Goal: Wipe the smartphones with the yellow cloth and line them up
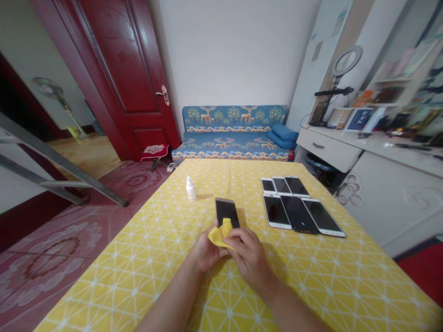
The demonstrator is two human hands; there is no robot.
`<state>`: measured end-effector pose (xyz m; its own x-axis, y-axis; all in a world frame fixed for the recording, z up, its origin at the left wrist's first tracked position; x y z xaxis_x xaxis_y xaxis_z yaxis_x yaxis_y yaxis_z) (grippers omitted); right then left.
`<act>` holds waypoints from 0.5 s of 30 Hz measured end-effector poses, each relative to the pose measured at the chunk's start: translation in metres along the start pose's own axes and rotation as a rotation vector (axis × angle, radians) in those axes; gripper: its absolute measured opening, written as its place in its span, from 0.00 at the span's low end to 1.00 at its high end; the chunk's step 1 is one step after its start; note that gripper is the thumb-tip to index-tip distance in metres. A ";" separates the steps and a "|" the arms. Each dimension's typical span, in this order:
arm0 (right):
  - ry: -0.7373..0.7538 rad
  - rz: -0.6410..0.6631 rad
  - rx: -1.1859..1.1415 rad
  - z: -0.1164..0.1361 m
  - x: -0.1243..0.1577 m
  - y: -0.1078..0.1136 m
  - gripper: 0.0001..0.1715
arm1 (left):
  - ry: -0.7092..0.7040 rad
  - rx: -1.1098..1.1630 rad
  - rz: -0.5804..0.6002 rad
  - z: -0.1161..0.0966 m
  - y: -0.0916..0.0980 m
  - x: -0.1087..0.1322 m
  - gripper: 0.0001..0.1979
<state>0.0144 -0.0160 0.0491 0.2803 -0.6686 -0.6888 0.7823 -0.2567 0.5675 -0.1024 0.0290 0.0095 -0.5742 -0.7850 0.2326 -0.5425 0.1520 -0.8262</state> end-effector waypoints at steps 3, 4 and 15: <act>-0.065 -0.064 0.054 -0.017 0.000 0.004 0.18 | 0.009 -0.072 0.035 0.004 -0.001 0.001 0.20; -0.093 -0.088 0.063 -0.024 0.000 0.005 0.19 | 0.014 -0.092 0.047 0.005 -0.002 0.001 0.21; -0.345 -0.231 0.062 -0.057 0.007 0.025 0.24 | 0.124 -0.302 0.194 0.016 -0.024 0.011 0.24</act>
<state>0.0679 0.0131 0.0329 -0.1091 -0.7804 -0.6156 0.7647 -0.4616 0.4497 -0.0863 0.0070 0.0239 -0.7440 -0.6482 0.1622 -0.5618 0.4755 -0.6769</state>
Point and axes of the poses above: each hand's wrist, its own x-axis away from the middle knuckle, its own y-axis out of the back of the hand, z = x × y, the point moved 4 cm from there along -x, towards the middle knuckle, and after that the axes turned 2 degrees about z, right-handed, at the moved point
